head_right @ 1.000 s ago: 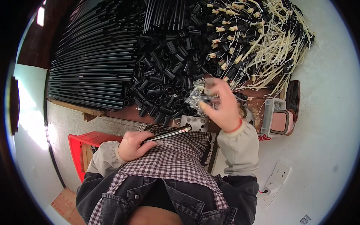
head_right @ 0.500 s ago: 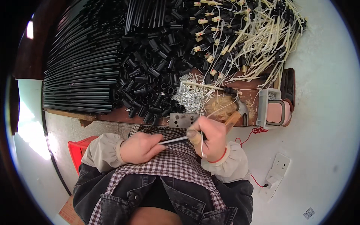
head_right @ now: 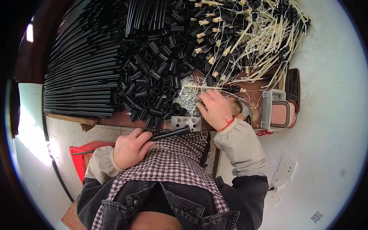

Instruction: Assembling black industrial tubes with white wiring and connectors using manual insertion and a hammer.

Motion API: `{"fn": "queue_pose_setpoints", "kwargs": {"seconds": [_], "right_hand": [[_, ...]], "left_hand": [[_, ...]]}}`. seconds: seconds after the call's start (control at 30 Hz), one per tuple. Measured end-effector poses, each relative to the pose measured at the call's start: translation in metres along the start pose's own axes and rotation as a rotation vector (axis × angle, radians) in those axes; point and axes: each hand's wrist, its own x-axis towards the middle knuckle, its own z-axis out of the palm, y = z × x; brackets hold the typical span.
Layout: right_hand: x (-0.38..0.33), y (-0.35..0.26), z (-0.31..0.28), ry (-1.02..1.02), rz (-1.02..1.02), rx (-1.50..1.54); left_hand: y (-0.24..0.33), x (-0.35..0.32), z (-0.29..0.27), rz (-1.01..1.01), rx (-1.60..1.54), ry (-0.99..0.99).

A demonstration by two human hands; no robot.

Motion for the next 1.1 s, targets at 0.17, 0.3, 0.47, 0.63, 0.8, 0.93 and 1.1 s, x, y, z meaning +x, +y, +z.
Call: {"fn": "queue_pose_setpoints", "kwargs": {"seconds": [0.17,0.3,0.47,0.63,0.8,0.93,1.1], "right_hand": [[0.004,-0.009,-0.006,-0.088,0.246,0.217],[-0.012,-0.018,-0.027,0.027,0.570,0.804],[-0.026,-0.041,-0.019,0.045,0.281,0.593],[-0.027,-0.045,-0.025,0.094,-0.007,0.209],[-0.036,-0.057,-0.033,-0.032,0.218,0.313],[-0.035,-0.052,-0.020,0.003,0.282,0.557],[-0.034,-0.053,-0.011,0.090,0.237,0.676]], "left_hand": [[0.004,0.011,0.015,-0.014,0.083,-0.001],[-0.007,0.016,0.016,0.009,-0.006,-0.047],[-0.005,0.022,0.011,0.034,0.031,-0.046],[0.012,0.020,0.000,0.000,0.170,-0.054],[0.015,0.020,-0.004,-0.011,0.214,-0.041],[0.013,0.020,-0.001,0.015,0.189,-0.006],[0.009,0.021,0.000,0.040,0.156,0.003]]}}
